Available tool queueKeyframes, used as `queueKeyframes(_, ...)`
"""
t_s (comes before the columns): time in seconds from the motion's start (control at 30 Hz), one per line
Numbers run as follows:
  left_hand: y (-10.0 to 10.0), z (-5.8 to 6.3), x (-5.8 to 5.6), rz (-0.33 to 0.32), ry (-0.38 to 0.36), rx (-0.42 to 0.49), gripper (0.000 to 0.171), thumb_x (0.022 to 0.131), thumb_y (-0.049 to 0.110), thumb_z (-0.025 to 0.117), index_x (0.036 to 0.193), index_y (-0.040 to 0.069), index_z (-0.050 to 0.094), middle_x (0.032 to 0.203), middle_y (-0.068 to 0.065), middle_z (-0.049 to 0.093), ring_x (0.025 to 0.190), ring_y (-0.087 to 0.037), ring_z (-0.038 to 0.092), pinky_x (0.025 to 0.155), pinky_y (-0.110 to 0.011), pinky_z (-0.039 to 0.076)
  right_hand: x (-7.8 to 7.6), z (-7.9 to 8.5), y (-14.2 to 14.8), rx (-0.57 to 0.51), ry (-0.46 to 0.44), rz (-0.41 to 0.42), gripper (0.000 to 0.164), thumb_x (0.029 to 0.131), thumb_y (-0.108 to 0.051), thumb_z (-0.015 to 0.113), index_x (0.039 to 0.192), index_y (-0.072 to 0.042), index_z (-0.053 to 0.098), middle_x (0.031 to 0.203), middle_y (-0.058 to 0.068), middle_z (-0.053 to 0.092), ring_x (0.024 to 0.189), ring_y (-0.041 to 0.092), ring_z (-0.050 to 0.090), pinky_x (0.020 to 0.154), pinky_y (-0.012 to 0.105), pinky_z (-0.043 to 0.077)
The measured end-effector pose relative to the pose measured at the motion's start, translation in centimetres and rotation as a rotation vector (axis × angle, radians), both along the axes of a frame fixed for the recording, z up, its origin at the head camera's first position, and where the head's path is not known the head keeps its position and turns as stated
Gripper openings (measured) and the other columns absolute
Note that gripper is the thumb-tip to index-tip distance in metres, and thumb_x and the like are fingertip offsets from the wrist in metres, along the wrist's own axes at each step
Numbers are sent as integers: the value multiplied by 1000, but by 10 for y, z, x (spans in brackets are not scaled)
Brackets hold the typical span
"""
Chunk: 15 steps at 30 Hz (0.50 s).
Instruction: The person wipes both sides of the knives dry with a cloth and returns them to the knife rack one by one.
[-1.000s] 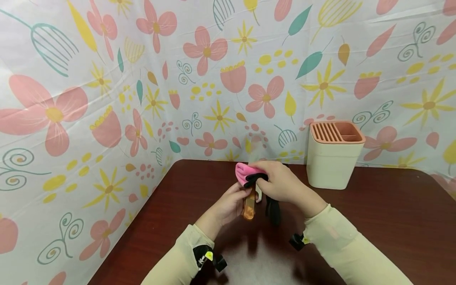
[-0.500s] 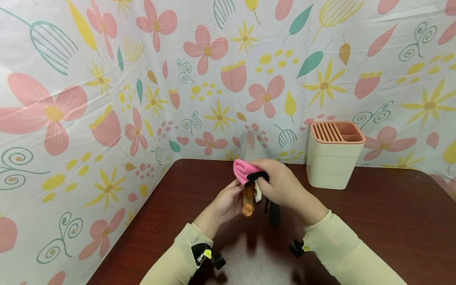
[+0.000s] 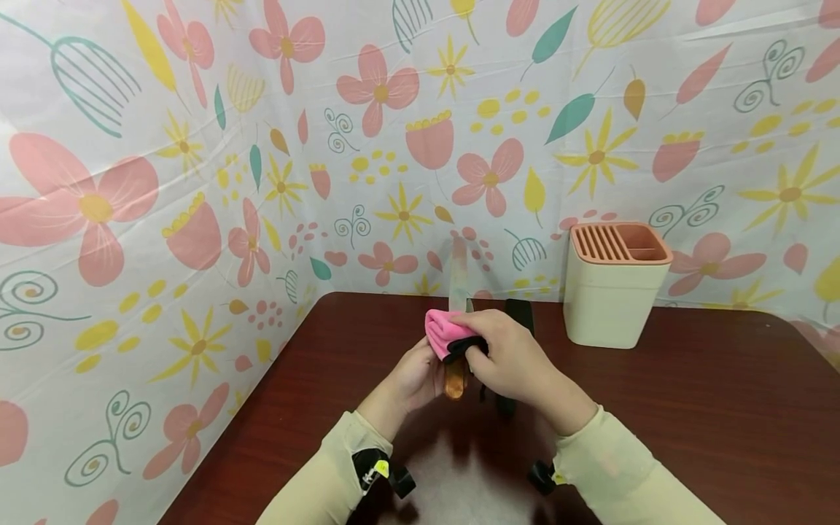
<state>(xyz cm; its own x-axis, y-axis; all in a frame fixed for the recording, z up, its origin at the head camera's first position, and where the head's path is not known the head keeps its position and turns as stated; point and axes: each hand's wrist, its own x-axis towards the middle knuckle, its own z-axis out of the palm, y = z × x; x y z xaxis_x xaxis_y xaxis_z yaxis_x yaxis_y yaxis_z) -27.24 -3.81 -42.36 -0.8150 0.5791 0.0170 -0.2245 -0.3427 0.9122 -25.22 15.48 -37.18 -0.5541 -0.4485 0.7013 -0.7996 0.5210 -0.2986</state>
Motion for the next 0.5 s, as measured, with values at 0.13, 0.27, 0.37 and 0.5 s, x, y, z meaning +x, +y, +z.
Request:
queueKeyframes(0.13,-1,-2,-3,2,7,7,26,111,39,38,123,32,60,86,10,74,68,-4,69,65,-24,56,4,-4,0,-21,-25,29,49,79,5,64,125,-10,71,121,5,74,106,18,68,89,25,51)
queueKeyframes(0.27,-2,-2,-4,12,16,8,28,111,45,36,129,35,55,93,11,71,68,-5,67,65,-27,55,7,-5,0,-31,-27,70,50,78,6,64,124,-12,72,118,2,75,103,14,67,90,17,47)
queueKeyframes(0.37,-3,-2,-4,19,20,0,40,111,41,35,149,31,41,104,11,68,73,-5,67,65,-26,54,10,-5,0,-16,5,80,49,77,5,66,122,-13,73,117,0,75,104,14,68,93,17,47)
queueKeyframes(0.5,-3,-2,-4,22,29,-3,55,111,30,34,164,29,19,116,7,63,80,-6,67,64,-25,54,15,-3,1,2,35,96,48,75,5,67,119,-14,73,116,-3,75,104,14,68,93,17,47)
